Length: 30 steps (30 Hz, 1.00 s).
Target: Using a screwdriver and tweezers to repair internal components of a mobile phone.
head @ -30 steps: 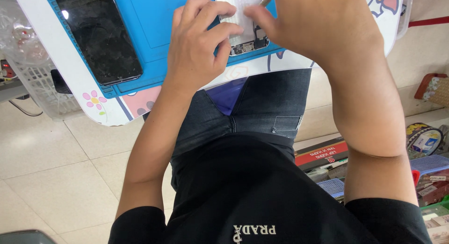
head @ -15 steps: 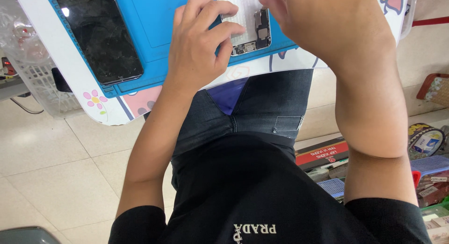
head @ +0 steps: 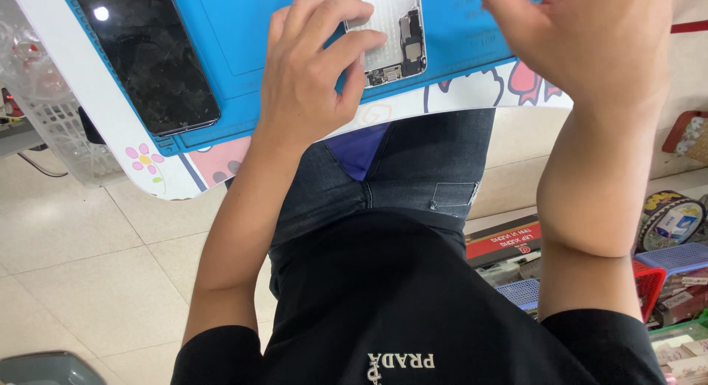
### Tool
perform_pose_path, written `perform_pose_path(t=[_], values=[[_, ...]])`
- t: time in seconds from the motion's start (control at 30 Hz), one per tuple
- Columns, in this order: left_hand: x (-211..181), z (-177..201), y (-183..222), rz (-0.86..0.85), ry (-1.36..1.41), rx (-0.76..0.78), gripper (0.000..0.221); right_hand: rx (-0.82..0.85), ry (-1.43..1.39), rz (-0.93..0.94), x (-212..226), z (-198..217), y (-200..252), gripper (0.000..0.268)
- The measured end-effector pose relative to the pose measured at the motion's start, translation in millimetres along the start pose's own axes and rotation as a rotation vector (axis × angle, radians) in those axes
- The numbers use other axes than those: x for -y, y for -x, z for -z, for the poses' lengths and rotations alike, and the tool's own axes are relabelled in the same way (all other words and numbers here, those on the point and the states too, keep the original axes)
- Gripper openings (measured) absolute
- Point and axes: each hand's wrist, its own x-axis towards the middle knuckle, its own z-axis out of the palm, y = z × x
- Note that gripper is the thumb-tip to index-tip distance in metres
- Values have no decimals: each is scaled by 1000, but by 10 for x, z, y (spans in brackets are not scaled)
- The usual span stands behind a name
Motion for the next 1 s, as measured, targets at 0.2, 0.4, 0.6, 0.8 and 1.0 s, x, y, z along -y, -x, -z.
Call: perform_pose_path(t=[0.2, 0.4, 0.6, 0.8, 1.0], values=[[-107, -1, -51, -3, -38, -14, 29, -16, -836, -253, -189, -422, 307, 8], [-209, -42, -252, 14, 18, 137, 50, -360, -1179, -439, 0, -1041, 356, 27], [-149, -104, -192, 78, -42, 214, 42, -302, -1034, -419, 146, -1030, 223, 41], [-156, -137, -196, 52, -127, 245, 45, -390, -1130, -607, 169, -1106, 332, 45], [-157, -150, -194, 69, -121, 260, 43, -352, -1063, -454, 163, -1067, 235, 46]])
